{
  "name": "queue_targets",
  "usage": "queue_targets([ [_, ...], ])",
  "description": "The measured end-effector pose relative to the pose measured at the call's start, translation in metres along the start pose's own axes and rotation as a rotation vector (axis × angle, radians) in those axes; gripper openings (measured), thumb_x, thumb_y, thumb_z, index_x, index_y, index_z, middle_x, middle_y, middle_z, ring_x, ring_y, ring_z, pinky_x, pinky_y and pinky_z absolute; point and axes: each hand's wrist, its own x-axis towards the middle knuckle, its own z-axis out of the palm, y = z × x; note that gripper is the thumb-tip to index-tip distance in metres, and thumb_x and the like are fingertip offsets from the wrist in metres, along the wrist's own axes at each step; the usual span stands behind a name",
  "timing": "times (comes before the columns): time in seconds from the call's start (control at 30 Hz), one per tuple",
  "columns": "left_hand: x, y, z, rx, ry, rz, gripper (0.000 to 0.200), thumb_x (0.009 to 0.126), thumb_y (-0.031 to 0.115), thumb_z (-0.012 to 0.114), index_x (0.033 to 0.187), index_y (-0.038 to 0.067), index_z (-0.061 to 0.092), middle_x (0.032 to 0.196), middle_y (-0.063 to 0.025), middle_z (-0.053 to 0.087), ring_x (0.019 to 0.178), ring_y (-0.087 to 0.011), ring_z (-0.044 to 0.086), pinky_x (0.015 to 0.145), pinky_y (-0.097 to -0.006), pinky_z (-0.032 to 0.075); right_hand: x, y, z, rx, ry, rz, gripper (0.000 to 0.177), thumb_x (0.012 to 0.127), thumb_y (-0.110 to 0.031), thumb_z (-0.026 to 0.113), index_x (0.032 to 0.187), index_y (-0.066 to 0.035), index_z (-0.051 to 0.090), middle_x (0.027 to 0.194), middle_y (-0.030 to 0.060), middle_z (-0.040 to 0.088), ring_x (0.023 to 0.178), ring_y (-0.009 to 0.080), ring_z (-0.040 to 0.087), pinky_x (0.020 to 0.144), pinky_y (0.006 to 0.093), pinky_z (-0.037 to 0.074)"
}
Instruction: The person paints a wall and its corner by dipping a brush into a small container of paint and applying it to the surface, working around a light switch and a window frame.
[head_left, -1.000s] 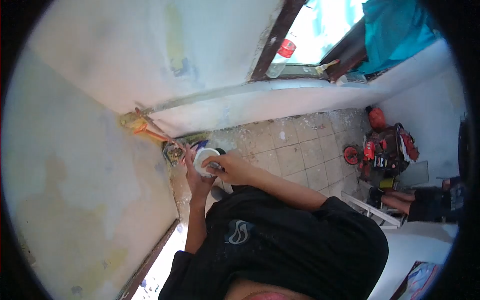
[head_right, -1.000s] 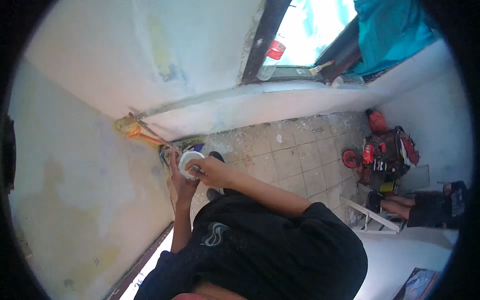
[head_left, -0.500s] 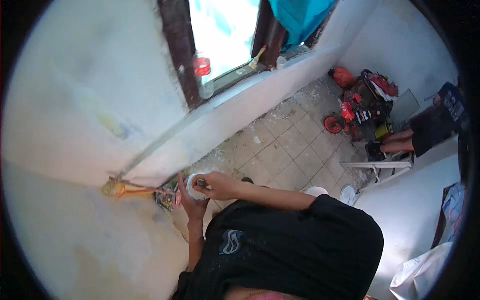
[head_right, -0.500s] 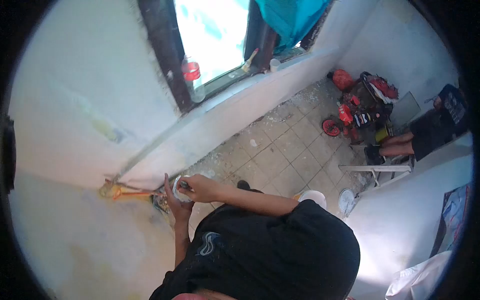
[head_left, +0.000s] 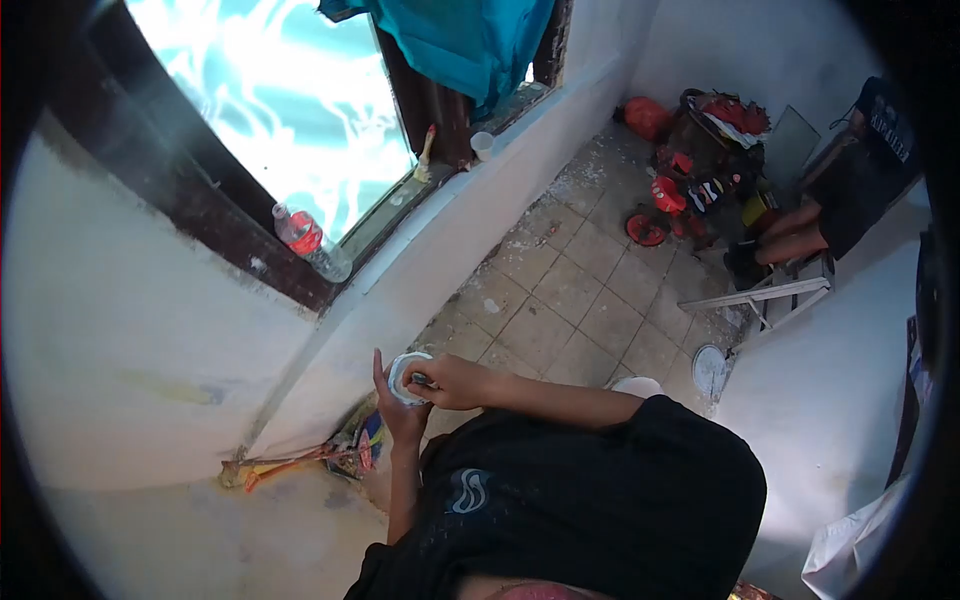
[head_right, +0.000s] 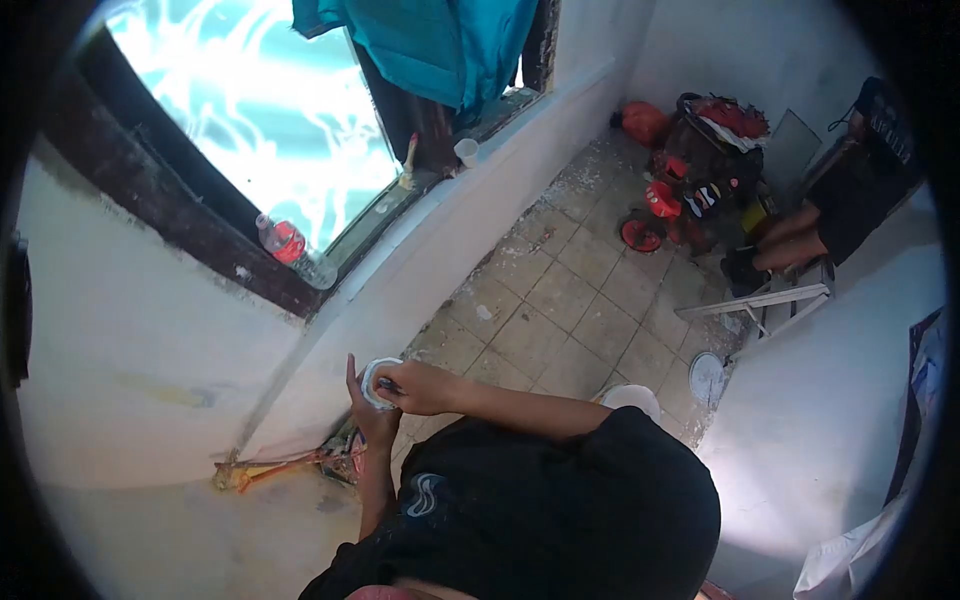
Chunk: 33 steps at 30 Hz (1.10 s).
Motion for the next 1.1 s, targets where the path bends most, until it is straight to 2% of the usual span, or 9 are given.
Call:
queue_targets([
  [0.27, 0.037, 0.015, 0.051, -0.113, -0.171, -0.03, 0.131, 0.068, 0.02, 0.103, 0.172, 0.009, 0.024, 0.128, -0.0168, 0.071, 0.113, -0.0283, 0.073, 0.098, -0.0404, 0.06, -0.015, 0.006, -0.061, -0.035, 0.033, 0.109, 0.023, 0.103, -0.023, 0.074, 0.118, -0.006, 0.073, 0.103, 0.021, 0.074, 0.091, 0.0386, 0.073, 0.083, 0.0462, 0.058],
  [0.43, 0.104, 0.027, 0.017, -0.062, -0.234, 0.09, 0.16, 0.071, 0.026, 0.102, 0.172, 0.011, -0.021, 0.124, -0.0205, 0.074, 0.112, -0.0332, 0.075, 0.099, -0.0425, 0.059, 0.036, -0.021, -0.076, -0.293, 0.255, -0.159, 0.019, 0.101, -0.021, 0.074, 0.113, -0.006, 0.074, 0.107, 0.0191, 0.07, 0.105, 0.0398, 0.068, 0.088, 0.0488, 0.055],
  [0.6, 0.202, 0.077, -0.045, -0.045, -0.102, 0.282, 0.163, 0.072, 0.027, 0.103, 0.17, 0.01, -0.026, 0.124, -0.02, 0.074, 0.111, -0.0328, 0.076, 0.099, -0.043, 0.059, 0.128, -0.093, -0.088, -0.242, 0.345, -0.262, 0.015, 0.098, -0.014, 0.076, 0.112, -0.007, 0.074, 0.102, 0.0153, 0.064, 0.096, 0.0344, 0.066, 0.083, 0.0435, 0.056],
  [0.7, 0.246, 0.095, -0.083, -0.056, -0.083, 0.344, 0.161, 0.071, 0.031, 0.103, 0.171, 0.006, -0.022, 0.142, -0.024, 0.066, 0.12, -0.0341, 0.072, 0.103, -0.0445, 0.057, 0.179, -0.113, -0.085, -0.282, 0.372, -0.364, 0.014, 0.1, -0.011, 0.077, 0.113, -0.005, 0.075, 0.108, 0.0136, 0.062, 0.095, 0.0281, 0.068, 0.077, 0.0382, 0.057],
  [0.77, 0.276, 0.094, -0.101, 0.179, 0.099, 0.51, 0.16, 0.07, 0.035, 0.103, 0.172, 0.002, -0.015, 0.158, -0.0269, 0.051, 0.13, -0.0347, 0.067, 0.106, -0.0459, 0.055, 0.205, -0.13, -0.077, -0.315, 0.412, -0.377, 0.013, 0.1, -0.011, 0.076, 0.111, -0.004, 0.074, 0.107, 0.0136, 0.063, 0.097, 0.0287, 0.068, 0.077, 0.0379, 0.058],
  [0.8, 0.278, 0.096, -0.111, 0.075, 0.046, 0.413, 0.157, 0.07, 0.039, 0.102, 0.173, 0.0, -0.01, 0.174, -0.0294, 0.027, 0.139, -0.0367, 0.06, 0.111, -0.0467, 0.053, 0.215, -0.135, -0.07, -0.325, 0.439, -0.367, 0.012, 0.101, -0.01, 0.075, 0.11, -0.003, 0.074, 0.107, 0.0136, 0.063, 0.098, 0.0293, 0.068, 0.077, 0.0375, 0.059],
  [0.9, 0.298, 0.087, -0.129, -0.002, 0.022, 0.467, 0.153, 0.071, 0.04, 0.1, 0.176, 0.01, -0.008, 0.175, -0.0253, 0.028, 0.136, -0.0351, 0.061, 0.108, -0.047, 0.055, 0.243, -0.124, -0.05, -0.32, 0.475, -0.391, 0.014, 0.098, -0.011, 0.076, 0.109, -0.003, 0.073, 0.108, 0.0159, 0.065, 0.102, 0.0332, 0.068, 0.082, 0.0412, 0.06],
  [0.93, 0.299, 0.09, -0.134, -0.174, -0.098, 0.369, 0.151, 0.072, 0.043, 0.099, 0.176, 0.009, -0.006, 0.178, -0.0229, 0.021, 0.138, -0.0348, 0.058, 0.111, -0.0463, 0.053, 0.248, -0.122, -0.047, -0.346, 0.49, -0.405, 0.016, 0.097, -0.011, 0.077, 0.11, -0.003, 0.073, 0.109, 0.0169, 0.065, 0.104, 0.0344, 0.068, 0.085, 0.0429, 0.06],
  [1.1, 0.312, 0.056, -0.135, -0.138, -0.03, 0.384, 0.135, 0.081, 0.03, 0.092, 0.176, 0.009, -0.002, 0.155, -0.0224, 0.054, 0.129, -0.0298, 0.063, 0.115, -0.0453, 0.048, 0.246, -0.125, -0.022, -0.359, 0.581, -0.322, 0.018, 0.099, -0.015, 0.072, 0.112, -0.004, 0.071, 0.114, 0.0181, 0.063, 0.109, 0.0376, 0.064, 0.095, 0.0484, 0.053],
])
